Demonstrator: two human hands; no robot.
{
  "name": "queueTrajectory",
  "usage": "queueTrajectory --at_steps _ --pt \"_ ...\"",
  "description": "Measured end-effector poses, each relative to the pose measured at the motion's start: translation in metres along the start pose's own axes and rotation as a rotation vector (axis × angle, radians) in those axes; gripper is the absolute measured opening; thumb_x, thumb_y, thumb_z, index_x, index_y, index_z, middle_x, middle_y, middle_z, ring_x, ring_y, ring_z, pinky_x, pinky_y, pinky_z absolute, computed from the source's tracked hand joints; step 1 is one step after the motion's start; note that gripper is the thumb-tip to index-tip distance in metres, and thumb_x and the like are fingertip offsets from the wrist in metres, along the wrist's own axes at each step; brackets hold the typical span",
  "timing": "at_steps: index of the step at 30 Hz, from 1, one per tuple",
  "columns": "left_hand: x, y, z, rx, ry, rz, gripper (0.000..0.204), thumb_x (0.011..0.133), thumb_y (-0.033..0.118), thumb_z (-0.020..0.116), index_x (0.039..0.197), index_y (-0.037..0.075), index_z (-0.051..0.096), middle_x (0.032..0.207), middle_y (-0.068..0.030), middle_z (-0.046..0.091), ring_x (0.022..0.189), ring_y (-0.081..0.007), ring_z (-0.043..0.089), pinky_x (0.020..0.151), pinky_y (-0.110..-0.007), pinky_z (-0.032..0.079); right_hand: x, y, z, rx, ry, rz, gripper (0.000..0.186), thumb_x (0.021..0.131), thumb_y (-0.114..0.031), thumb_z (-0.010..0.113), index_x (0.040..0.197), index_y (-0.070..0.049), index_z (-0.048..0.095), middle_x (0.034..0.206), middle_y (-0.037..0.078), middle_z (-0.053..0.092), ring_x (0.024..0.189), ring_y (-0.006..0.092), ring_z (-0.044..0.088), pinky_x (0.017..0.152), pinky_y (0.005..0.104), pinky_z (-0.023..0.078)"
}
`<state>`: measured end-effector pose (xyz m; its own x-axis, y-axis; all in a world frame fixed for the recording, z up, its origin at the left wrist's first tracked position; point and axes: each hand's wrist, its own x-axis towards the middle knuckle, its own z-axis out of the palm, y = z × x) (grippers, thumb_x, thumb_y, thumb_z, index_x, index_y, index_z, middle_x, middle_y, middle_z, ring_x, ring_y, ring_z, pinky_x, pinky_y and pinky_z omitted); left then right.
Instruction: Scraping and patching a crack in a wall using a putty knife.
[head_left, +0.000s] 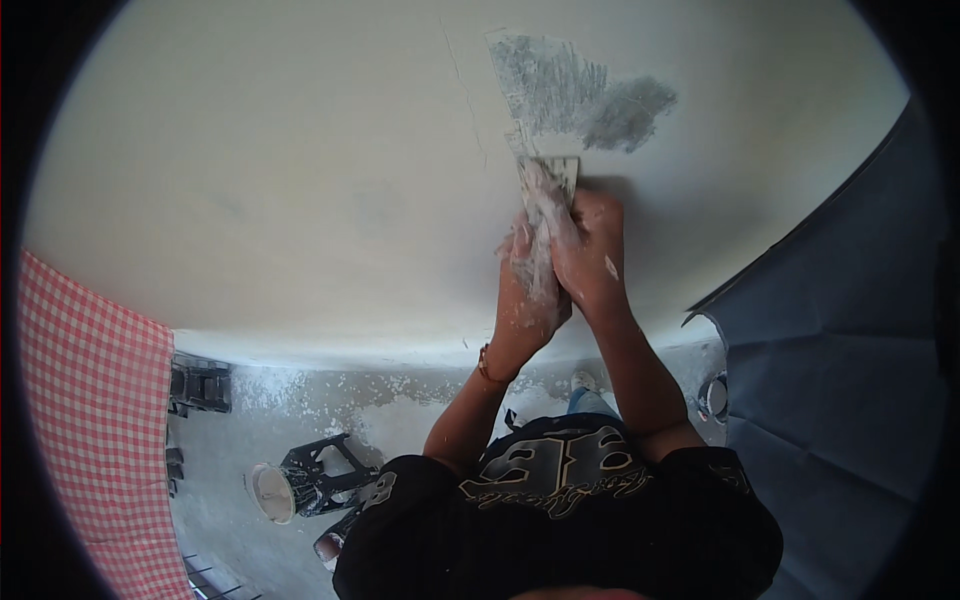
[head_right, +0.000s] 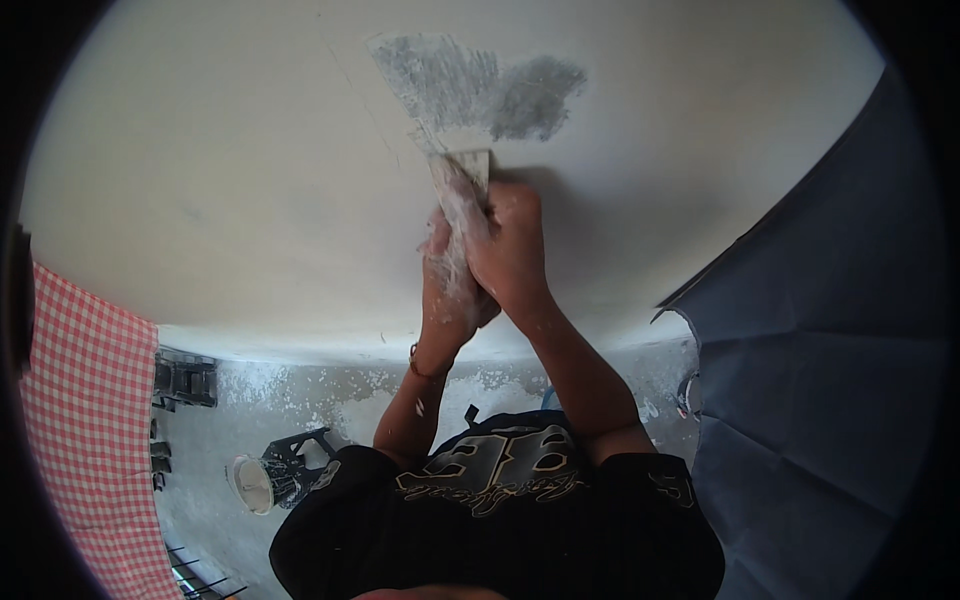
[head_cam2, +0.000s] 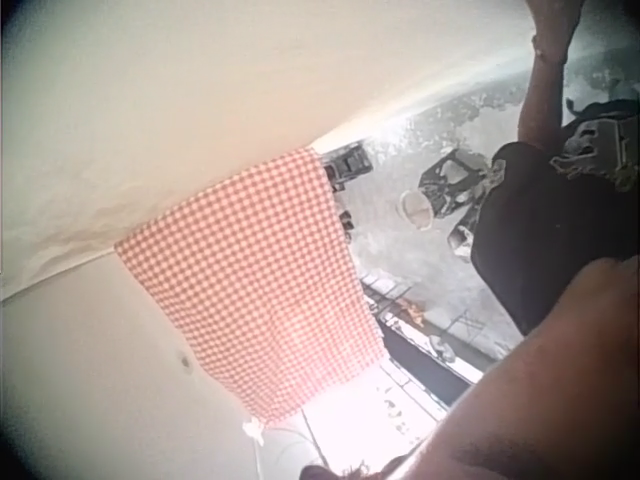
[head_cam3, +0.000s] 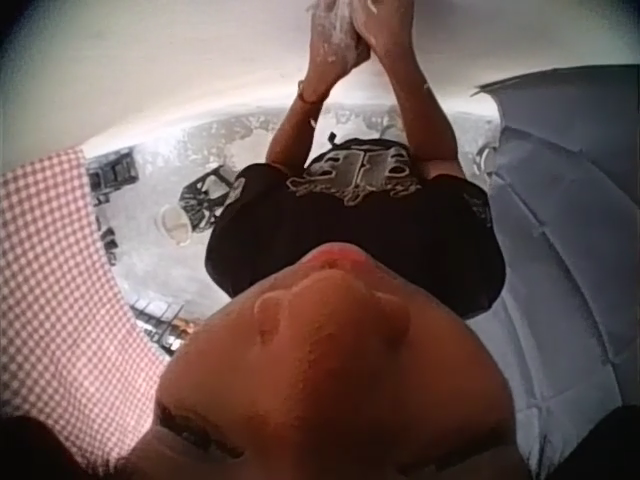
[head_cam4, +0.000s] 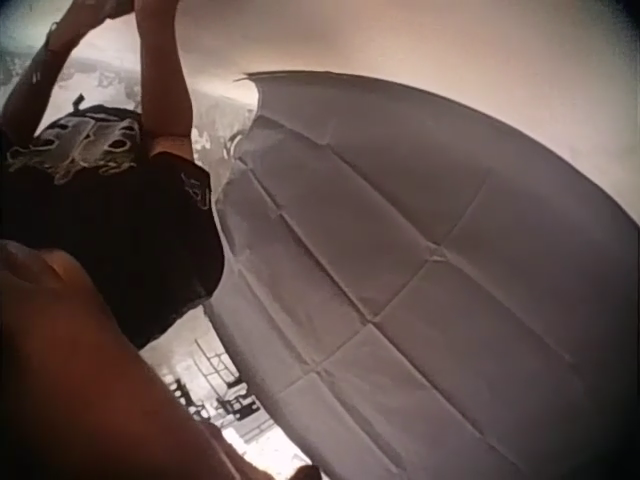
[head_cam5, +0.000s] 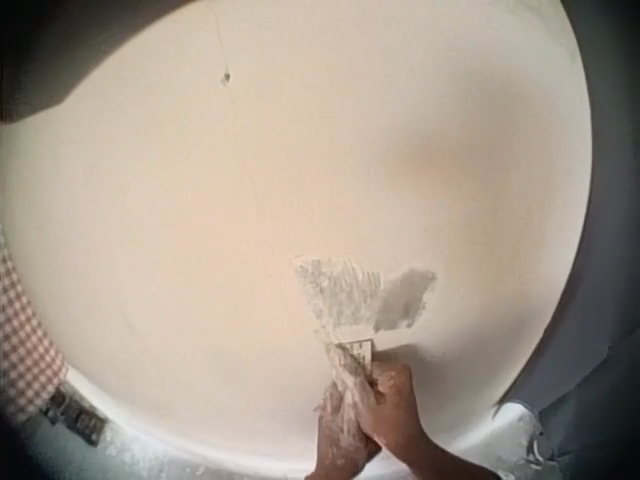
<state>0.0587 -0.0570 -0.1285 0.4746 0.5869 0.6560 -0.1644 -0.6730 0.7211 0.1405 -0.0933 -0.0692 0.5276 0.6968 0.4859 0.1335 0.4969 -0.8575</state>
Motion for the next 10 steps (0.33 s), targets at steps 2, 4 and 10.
queueTrajectory --at_steps 2,4,10 --pt "0.014 0.012 -0.016 -0.06 0.001 -0.11 0.049 0.079 0.004 0.065 0.125 -0.007 0.049 0.104 -0.0214 0.066 0.094 -0.0384 0.061 0.086 -0.043 0.047 0.004 -0.006 0.005 -0.064 -0.001 -0.031 0.027 0.102 -0.009 0.061 0.079 0.006 0.064 0.066 0.005 0.065 0.061 0.0086 0.06 0.056 0.0291 0.05" --pt "0.009 0.005 -0.016 -0.304 0.005 -0.262 0.051 0.078 0.003 0.064 0.125 -0.008 0.049 0.104 -0.0223 0.064 0.094 -0.041 0.059 0.087 -0.042 0.046 0.015 -0.004 0.01 -0.044 -0.038 -0.16 0.028 0.102 -0.01 0.062 0.079 0.006 0.065 0.065 0.005 0.064 0.06 0.0086 0.06 0.055 0.0295 0.05" --pt "0.023 0.027 -0.023 -0.499 -0.038 -0.529 0.067 0.094 0.02 0.066 0.148 -0.006 0.038 0.143 -0.0191 0.055 0.114 -0.0316 0.061 0.102 -0.045 0.044 0.021 -0.02 0.009 -0.007 -0.038 0.011 0.026 0.101 -0.02 0.068 0.089 0.002 0.073 0.067 0.008 0.066 0.058 0.0111 0.061 0.057 0.0311 0.054"
